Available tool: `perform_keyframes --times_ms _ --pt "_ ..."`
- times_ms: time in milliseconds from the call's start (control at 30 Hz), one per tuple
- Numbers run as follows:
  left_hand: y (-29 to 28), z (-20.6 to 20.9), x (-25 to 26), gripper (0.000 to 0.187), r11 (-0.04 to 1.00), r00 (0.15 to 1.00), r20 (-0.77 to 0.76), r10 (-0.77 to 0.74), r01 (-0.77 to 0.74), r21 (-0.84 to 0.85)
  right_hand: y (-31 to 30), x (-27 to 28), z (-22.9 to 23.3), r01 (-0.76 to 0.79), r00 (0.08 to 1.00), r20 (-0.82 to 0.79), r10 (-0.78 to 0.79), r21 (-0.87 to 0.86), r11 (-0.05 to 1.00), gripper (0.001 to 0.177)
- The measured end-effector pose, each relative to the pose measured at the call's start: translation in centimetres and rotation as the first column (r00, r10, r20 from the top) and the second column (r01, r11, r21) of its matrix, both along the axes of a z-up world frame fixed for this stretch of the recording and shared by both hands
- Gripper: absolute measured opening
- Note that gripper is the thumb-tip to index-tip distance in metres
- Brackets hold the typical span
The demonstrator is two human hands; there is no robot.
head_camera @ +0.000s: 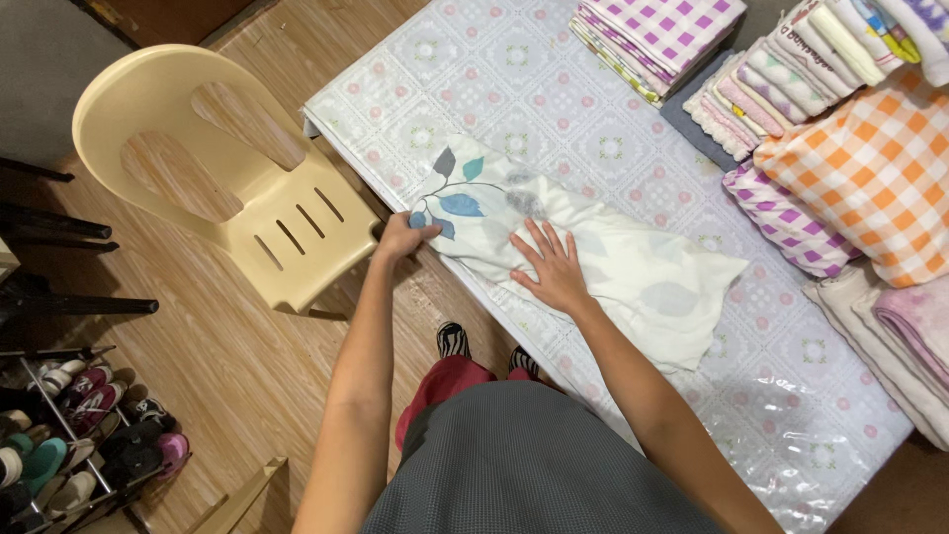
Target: The person folds a white sheet with a blue leaf pattern on a table, smoothing and aligning edges, then stacks the folded sheet with other folded linens on the table.
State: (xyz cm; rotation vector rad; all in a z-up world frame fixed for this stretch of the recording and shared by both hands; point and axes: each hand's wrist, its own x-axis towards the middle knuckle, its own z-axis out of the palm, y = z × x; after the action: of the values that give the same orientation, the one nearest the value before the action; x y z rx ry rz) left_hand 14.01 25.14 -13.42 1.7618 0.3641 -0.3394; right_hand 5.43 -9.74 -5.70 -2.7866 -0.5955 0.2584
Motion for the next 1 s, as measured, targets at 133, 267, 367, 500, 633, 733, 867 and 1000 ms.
perform_keyframes --times_ms 133,267,367,500,633,733,867,1000 --pt "0.0 -1.8 1.2 0.053 0.989 0.991 0.006 0.130 -0.130 0.063 -0.7 0.7 1.1 0.035 0.998 -0.061 -0.030 0.080 0.996 0.068" --pt "-1.8 1.0 -0.5 0.057 0.889 0.978 -0.006 0.207 -0.186 0.418 -2.0 -0.7 1.6 0.126 0.992 -0.026 -0.124 0.054 0.991 0.064" --pt "-3.6 4.8 -3.6 0.045 0.755 0.948 0.085 0.306 -0.295 0.586 -3.0 -2.1 1.6 0.209 0.975 0.059 -0.213 0.065 0.976 0.059" --pt "-7.9 9.0 -5.2 0.044 0.592 0.887 0.443 -0.131 -0.289 0.752 -6.0 -2.7 1.0 0.400 0.877 0.237 -0.419 0.123 0.908 0.052" --pt "-17.0 11.7 -7.3 0.056 0.448 0.565 0.250 -0.786 0.241 0.861 -13.4 -0.9 -0.1 0.651 0.583 0.413 -0.699 0.278 0.707 0.042" --pt "-23.4 13.8 -9.5 0.093 0.335 0.302 0.216 -0.928 0.427 0.840 -20.3 -0.3 -1.5 0.841 0.351 0.251 -0.902 0.340 0.422 0.053" --pt "-28.5 14.6 -10.7 0.110 0.011 0.176 -0.102 -0.979 0.546 0.838 -25.2 -2.9 -5.2 0.937 0.244 -0.203 -0.948 0.300 0.177 0.072" --pt "-33.0 12.1 -11.5 0.096 0.275 0.092 0.259 -0.962 0.341 0.899 -23.9 -5.7 -9.3 0.831 0.330 0.346 -0.878 0.335 0.444 0.040"
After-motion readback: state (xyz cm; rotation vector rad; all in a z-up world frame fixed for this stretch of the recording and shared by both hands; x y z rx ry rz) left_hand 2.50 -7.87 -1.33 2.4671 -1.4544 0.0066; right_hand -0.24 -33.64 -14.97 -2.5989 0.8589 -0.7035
